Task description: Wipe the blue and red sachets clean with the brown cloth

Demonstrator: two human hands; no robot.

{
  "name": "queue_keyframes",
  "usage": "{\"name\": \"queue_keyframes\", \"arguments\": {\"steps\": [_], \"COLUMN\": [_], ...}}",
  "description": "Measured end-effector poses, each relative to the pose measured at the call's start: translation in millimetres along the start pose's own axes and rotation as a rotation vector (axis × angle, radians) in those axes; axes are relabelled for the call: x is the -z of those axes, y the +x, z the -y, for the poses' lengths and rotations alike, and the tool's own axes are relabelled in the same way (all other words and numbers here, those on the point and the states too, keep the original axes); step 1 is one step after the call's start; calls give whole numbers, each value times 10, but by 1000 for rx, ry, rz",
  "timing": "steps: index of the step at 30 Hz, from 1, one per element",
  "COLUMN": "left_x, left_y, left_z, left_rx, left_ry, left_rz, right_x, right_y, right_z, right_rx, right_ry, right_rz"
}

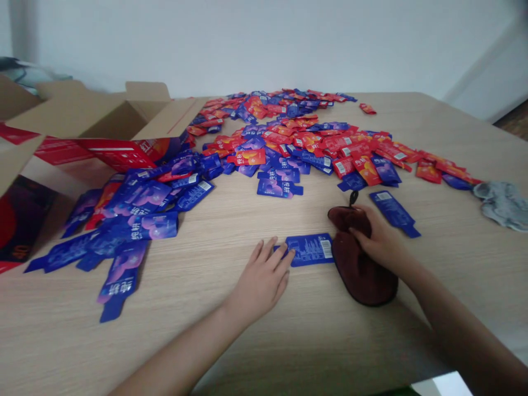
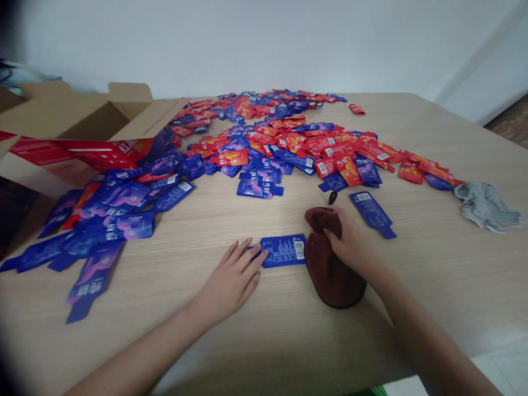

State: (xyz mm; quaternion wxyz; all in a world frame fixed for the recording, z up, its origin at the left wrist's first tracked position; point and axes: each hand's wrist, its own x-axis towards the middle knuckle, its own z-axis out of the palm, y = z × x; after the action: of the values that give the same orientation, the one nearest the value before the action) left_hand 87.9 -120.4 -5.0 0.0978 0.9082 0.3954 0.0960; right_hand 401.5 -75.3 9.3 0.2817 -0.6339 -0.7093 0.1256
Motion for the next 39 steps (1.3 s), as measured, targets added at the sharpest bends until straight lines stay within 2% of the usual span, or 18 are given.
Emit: {"name": "queue_keyframes", "arguments": {"steps": [3, 5, 6, 9, 10, 12, 15, 22, 26, 29, 31, 33, 35, 37, 39], "left_x": [-13, -9, -4, 19, 26, 38, 43, -41, -59, -39, -27, -24, -29, -34, -34], "left_y": [-13, -15, -17, -23, -27, -33, -40, -64, -59, -46, -39, -37, -40, -47, -53], "left_z": [2, -2, -4, -4, -2, 2, 5, 33, 47, 22, -13, -54, -82, -90, -76], "left_rx": [7, 15, 20, 30, 31, 31, 41, 25, 19, 12, 19, 33, 41, 43, 47], "left_ry": [-14, -29, -35, -45, -48, -49, -26, 39, 59, 67, 72, 81, 87, 86, 77], "left_rz": [-22, -28, -28, -15, -8, -1, -1, 47, 45, 46, 33, 11, -6, -12, -16], "right_x": [127, 74, -3, -350, -466, -631, -684, -493, -258, -93, -106, -244, -444, -611, -685], "right_y": [21, -26, -64, -189, -222, -270, -307, -398, -338, -239, -206, -217, -259, -306, -341], "right_z": [251, 554, 719, 1108, 1173, 1195, 1045, 505, 309, 426, 637, 879, 1072, 1165, 1152], "right_rx": [-90, -24, 53, 332, 366, 392, 364, 204, 219, 175, 175, 254, 343, 378, 359], "right_ry": [66, 55, 38, -59, -109, -183, -236, -300, -276, -223, -180, -125, -148, -221, -286], "right_rz": [-195, -228, -193, 145, 196, 264, 244, 86, 137, 157, 108, 87, 126, 159, 159]}}
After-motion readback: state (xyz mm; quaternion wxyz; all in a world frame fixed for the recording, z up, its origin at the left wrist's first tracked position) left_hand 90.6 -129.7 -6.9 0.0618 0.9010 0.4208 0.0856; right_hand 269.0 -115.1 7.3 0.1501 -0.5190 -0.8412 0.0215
